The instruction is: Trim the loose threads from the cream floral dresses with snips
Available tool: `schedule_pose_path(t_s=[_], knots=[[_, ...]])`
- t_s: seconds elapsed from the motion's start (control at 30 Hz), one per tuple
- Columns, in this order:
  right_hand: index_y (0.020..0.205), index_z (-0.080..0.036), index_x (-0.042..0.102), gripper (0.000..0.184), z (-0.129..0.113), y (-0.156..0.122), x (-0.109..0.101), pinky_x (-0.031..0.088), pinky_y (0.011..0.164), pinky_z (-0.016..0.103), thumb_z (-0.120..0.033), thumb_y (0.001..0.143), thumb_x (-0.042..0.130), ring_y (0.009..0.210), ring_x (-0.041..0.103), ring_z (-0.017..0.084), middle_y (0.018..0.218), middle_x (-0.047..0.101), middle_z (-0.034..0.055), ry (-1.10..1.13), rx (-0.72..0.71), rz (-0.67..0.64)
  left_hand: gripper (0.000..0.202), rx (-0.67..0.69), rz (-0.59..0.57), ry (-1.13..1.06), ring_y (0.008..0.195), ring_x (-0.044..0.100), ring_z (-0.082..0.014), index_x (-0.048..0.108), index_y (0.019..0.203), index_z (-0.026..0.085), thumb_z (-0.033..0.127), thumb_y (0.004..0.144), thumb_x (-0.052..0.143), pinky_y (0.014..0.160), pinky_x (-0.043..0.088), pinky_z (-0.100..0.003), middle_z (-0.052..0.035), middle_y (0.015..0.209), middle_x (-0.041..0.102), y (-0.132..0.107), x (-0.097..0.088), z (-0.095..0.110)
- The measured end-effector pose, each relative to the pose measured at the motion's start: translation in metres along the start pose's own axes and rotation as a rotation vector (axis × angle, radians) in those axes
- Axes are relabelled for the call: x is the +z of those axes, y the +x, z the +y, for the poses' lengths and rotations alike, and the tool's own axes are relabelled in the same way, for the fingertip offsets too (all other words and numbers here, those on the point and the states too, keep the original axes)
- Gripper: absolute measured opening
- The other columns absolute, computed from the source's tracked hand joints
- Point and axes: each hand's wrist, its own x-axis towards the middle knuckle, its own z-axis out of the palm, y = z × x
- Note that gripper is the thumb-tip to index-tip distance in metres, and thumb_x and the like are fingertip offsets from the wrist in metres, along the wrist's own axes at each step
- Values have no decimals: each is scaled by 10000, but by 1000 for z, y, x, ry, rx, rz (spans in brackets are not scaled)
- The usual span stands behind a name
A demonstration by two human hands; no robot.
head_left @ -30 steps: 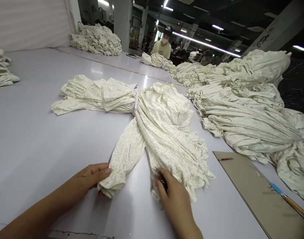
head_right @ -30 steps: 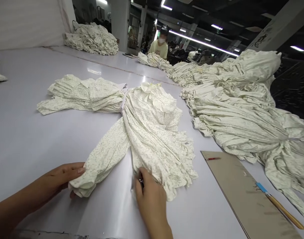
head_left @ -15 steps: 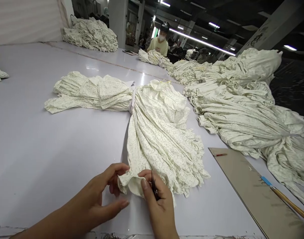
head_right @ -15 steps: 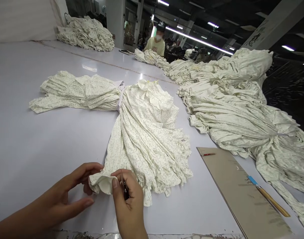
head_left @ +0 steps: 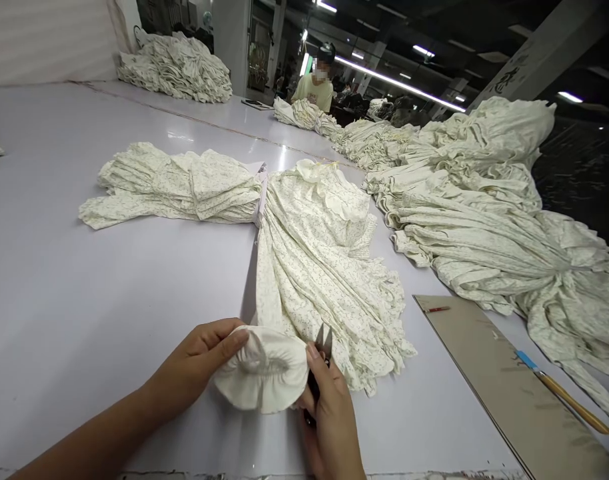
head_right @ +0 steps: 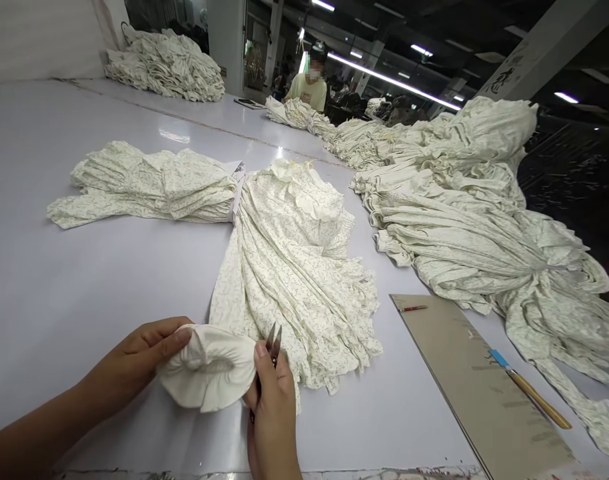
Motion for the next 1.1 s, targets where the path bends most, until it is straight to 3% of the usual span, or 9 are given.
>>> schedule_pose_path(t_s=[0.1, 0.17, 0.23, 0.37, 0.53, 0.7, 0.9, 1.1], knots=[[817, -209, 583, 245, 3, -2, 1, 419, 512, 216, -444, 877, 620, 519, 449, 111, 610, 480, -42, -196, -46, -102, 418, -93, 15, -95, 597, 473, -123, 575, 694, 157, 543, 853, 592, 590, 400, -224, 20, 634, 530, 3, 5, 1], [892, -217, 591, 213, 3, -8, 4, 469, 635, 236, -428, 877, 616, 695, 555, 148, 805, 588, 11, -356, -189, -49, 432, -77, 42, -42, 592, 437, -117, 557, 683, 151, 550, 843, 601, 573, 375, -219, 23, 631, 507, 3, 8, 2], [973, -241, 574, 194, 1, -16, 8, 467, 639, 228, -420, 899, 573, 745, 566, 153, 919, 601, 23, -511, -349, 41, 436, -58, 86, 85, 587, 392, -114, 527, 660, 158, 540, 867, 568, 551, 340, -215, 34, 619, 450, 1, 10, 3], [946, -268, 545, 140, -1, -25, 16, 400, 517, 230, -361, 866, 611, 567, 500, 131, 768, 558, -22, -711, -553, -2, 454, 13, 98, 395, 585, 365, -127, 474, 628, 181, 515, 933, 443, 545, 319, -236, 38, 610, 384, -4, 13, 5], [925, -251, 539, 58, -1, -16, 17, 405, 599, 241, -202, 901, 521, 678, 556, 142, 810, 561, -13, -878, -710, -70, 441, 126, -39, 549, 614, 407, -138, 442, 652, 192, 452, 985, 316, 599, 354, -251, 30, 636, 435, -5, 18, 4], [782, -226, 516, 117, -5, -10, 12, 382, 560, 211, -180, 889, 509, 633, 500, 127, 719, 498, -29, -808, -612, -96, 382, 136, -92, 699, 638, 417, -144, 366, 674, 208, 413, 988, 297, 613, 364, -259, 28, 677, 432, -6, 20, 3], [740, -208, 547, 204, -7, -6, 8, 393, 569, 213, -292, 924, 518, 639, 485, 134, 689, 482, -25, -617, -455, -82, 313, 187, -104, 883, 639, 463, -139, 493, 686, 191, 339, 952, 421, 579, 347, -244, 21, 675, 482, -5, 18, -3], [770, -213, 568, 171, -3, -15, 0, 418, 575, 207, -303, 912, 538, 634, 504, 136, 695, 506, -21, -560, -463, -9, 310, 227, -1, 889, 607, 491, -140, 677, 819, 198, 317, 960, 428, 564, 351, -243, 17, 638, 485, -4, 15, -7]])
